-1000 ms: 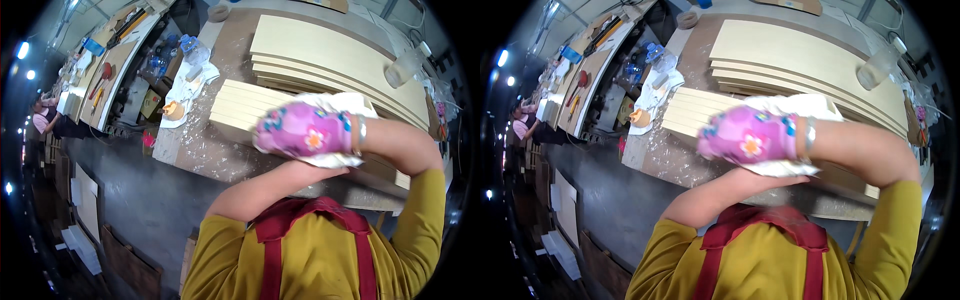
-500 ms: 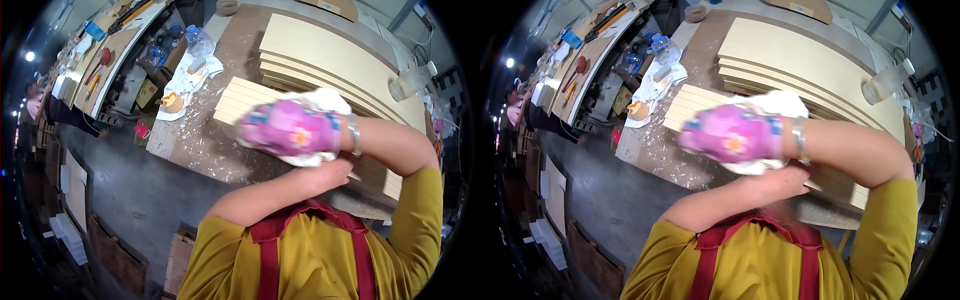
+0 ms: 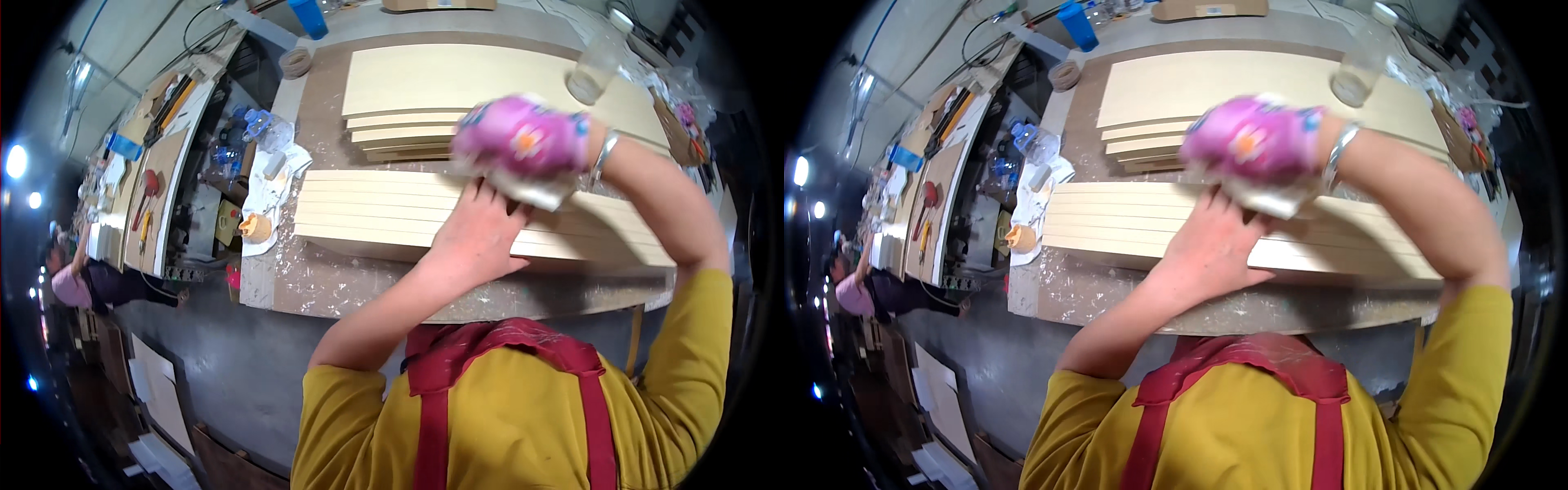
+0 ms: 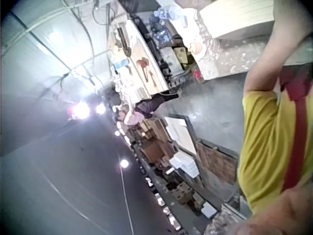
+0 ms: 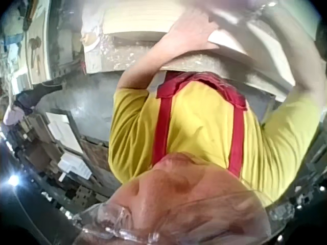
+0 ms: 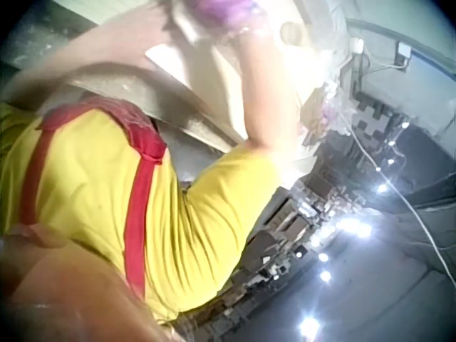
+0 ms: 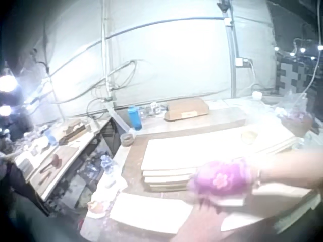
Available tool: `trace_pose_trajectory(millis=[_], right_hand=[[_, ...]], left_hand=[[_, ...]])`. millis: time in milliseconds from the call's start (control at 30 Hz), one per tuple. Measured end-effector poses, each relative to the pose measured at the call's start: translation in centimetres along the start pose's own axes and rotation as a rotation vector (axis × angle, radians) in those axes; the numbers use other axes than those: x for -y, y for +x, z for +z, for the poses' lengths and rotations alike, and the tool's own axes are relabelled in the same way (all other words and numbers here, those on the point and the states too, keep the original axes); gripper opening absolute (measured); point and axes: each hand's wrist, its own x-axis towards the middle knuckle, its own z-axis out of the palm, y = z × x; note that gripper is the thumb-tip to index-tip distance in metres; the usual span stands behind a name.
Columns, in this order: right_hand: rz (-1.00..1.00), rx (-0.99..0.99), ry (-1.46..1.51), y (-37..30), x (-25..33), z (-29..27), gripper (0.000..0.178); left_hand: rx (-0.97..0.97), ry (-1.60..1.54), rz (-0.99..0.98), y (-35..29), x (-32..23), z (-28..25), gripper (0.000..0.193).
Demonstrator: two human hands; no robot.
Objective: The person wipes the surface of stacked wooden planks with a cloth. They repeatedly pick up a plastic bottle to pour liquid onto the cloth and continue wiping the wood. The person handles the planks one by one, wiping them and stacking them back on the pile.
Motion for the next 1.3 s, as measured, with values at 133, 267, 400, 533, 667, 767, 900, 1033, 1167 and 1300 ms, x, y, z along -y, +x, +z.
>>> trace_pose_trajectory(millis=[133, 267, 400, 533, 667, 767, 900, 1033, 1167, 1300], right_hand=[[0.516, -0.655, 0.186, -18.9, -6.3, -4.5, 0.036], [1.024, -0.876, -0.058, -39.2, -0.8, -7.8, 0.031], [1.225, -1.599, -0.456, -55.9, 2.9, -1.9, 0.034], [1.446, -1.677, -0.079, -62.3, 0.9, 5.8, 0.051], [1.394, -1.577, 0.074, -63.1, -5.7, 12.7, 0.053], [1.134, -1.297, 0.090, -60.3, -13.3, 14.8, 0.045], [0.795, -1.481, 0.620, -54.5, -14.4, 13.2, 0.030], [0.919, -1.389, 0.726, -54.7, -11.6, 12.7, 0.030], [0.990, -1.590, 0.599, -51.2, -9.9, 13.8, 0.027], [1.019, -1.667, 0.534, -55.4, -10.2, 15.8, 0.032]], left_hand=[[-0.210, -0.048, 0.033, 0.3, -0.5, 1.1, 0.085], [-0.088, -0.028, -0.004, 1.6, -1.8, 0.2, 0.086], [0.041, 0.066, -0.064, 1.5, -3.2, 0.1, 0.094], [0.184, 0.151, -0.087, 4.2, -5.8, -1.9, 0.103], [0.231, 0.078, 0.018, 10.6, -12.2, 0.3, 0.101], [0.254, 0.165, 0.097, 15.2, -17.1, 2.5, 0.105], [0.222, 0.137, -0.023, 15.3, -17.7, 2.8, 0.103], [0.274, 0.120, -0.064, 14.8, -17.9, 2.8, 0.103], [0.334, 0.154, -0.140, 13.1, -17.4, 2.2, 0.108], [0.423, 0.159, -0.201, 14.6, -18.4, 2.1, 0.108]])
